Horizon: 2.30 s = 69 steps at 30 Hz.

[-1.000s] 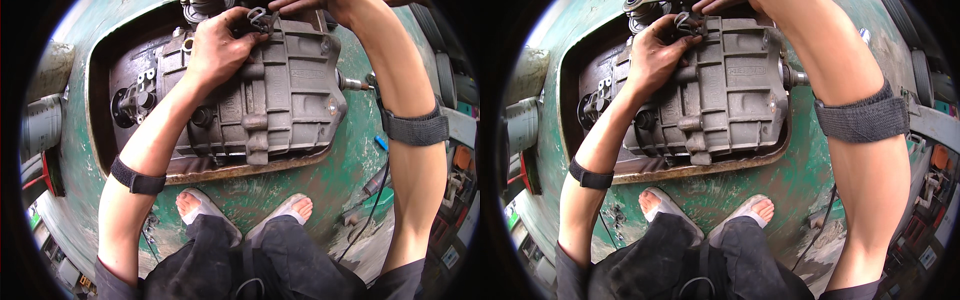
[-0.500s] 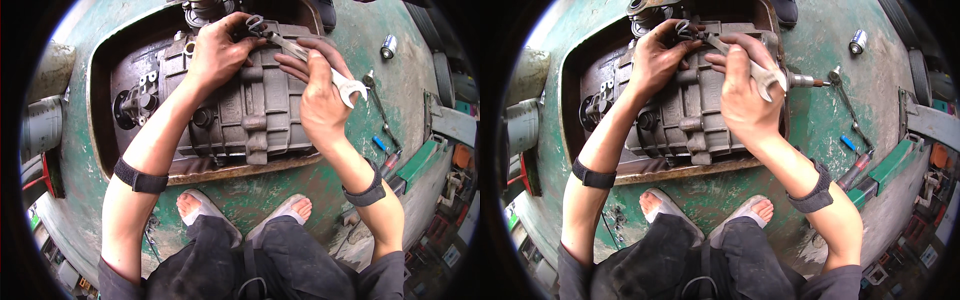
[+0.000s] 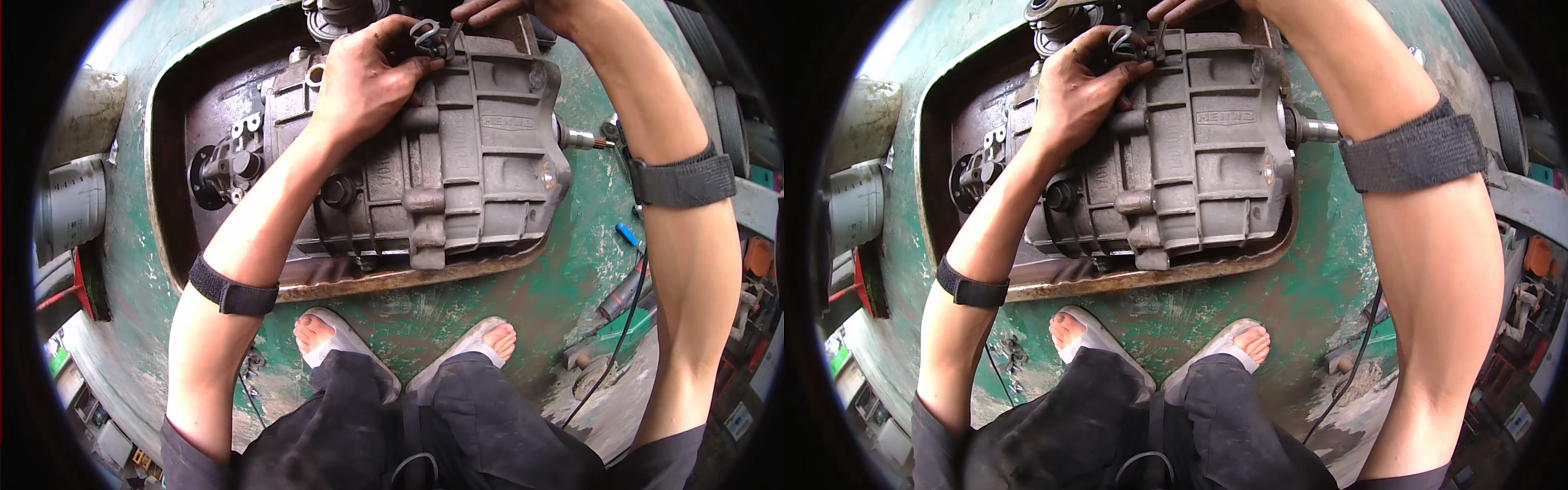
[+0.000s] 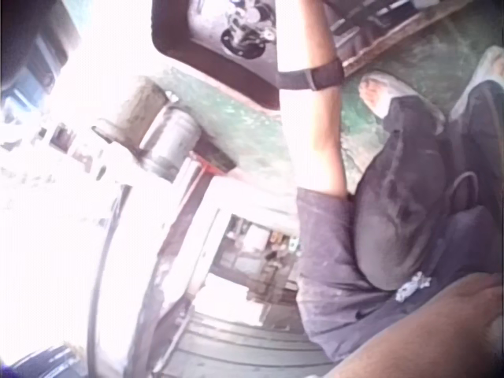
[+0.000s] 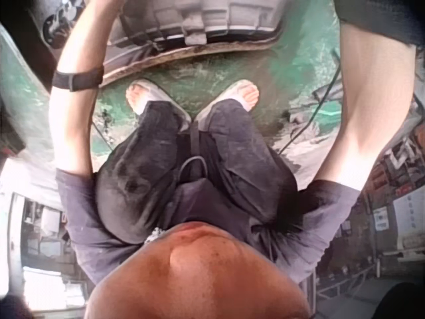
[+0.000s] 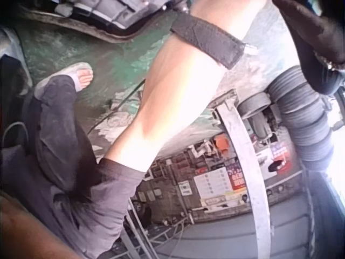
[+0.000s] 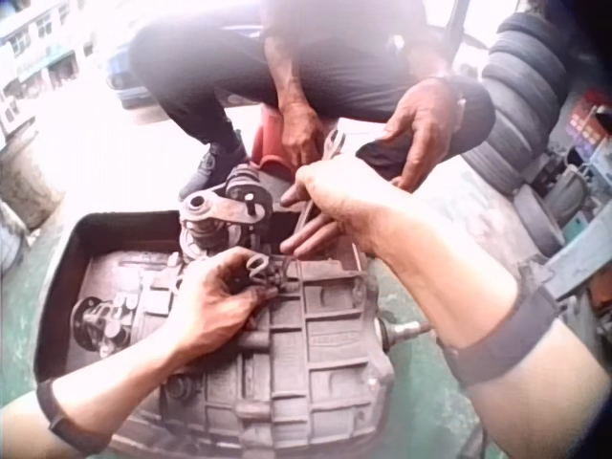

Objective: The person unscrews bolts from a gearbox using a power tool and then uses a wrench and a screwdriver to pry off a component, placing small metal parts on the floor.

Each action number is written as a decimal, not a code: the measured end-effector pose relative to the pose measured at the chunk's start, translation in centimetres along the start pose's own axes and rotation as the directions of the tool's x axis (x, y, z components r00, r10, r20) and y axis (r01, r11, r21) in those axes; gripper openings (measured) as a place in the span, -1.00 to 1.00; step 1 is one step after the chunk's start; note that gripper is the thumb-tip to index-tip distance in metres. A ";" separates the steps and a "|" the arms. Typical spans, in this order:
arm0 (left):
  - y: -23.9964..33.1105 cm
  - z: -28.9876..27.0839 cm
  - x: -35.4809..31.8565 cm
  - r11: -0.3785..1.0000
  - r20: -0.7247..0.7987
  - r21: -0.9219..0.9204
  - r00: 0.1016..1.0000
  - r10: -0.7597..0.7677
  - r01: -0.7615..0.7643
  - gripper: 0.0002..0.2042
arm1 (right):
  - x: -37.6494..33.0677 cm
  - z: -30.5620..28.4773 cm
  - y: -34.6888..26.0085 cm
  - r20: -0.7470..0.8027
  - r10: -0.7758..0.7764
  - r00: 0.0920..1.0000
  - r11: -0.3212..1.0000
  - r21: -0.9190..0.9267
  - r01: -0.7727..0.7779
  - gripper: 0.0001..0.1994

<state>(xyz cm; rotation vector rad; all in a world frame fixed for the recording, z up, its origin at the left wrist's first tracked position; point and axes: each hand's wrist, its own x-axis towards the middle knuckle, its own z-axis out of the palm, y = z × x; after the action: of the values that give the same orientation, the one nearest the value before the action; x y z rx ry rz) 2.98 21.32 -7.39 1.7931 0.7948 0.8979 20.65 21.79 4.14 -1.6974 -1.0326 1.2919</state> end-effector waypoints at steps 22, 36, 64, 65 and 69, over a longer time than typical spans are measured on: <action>-0.3 0.0 -0.1 0.995 0.011 -0.082 0.998 -0.064 0.064 -0.74 | -7.2 -2.8 4.9 -0.160 -0.141 0.977 0.987 -0.095 0.127 -0.62; 0.0 0.1 -0.2 0.999 -0.014 0.047 1.000 -0.003 0.004 -0.77 | 0.3 -0.3 -0.8 0.040 0.104 0.994 0.986 -0.134 -0.098 -0.63; -0.1 0.0 -0.2 0.998 -0.004 0.054 1.000 0.022 -0.022 -0.78 | -1.7 -1.1 -0.1 0.147 -0.085 0.985 0.987 -0.125 0.103 -0.69; -0.1 -0.1 -0.2 0.999 0.002 0.035 1.000 0.011 -0.011 -0.77 | -1.2 -0.5 -0.9 0.195 -0.055 0.979 0.984 -0.158 0.087 -0.69; -0.4 0.0 -0.3 0.999 -0.004 -0.024 0.999 -0.032 0.032 -0.75 | -3.8 0.9 -0.3 0.073 -0.184 0.980 0.961 -0.196 0.195 -0.68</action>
<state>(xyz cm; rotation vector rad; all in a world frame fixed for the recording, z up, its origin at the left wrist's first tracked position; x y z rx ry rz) 2.83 21.23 -7.81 1.7530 0.8100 0.8877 19.15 18.51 5.60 -1.6708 -1.3634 1.1469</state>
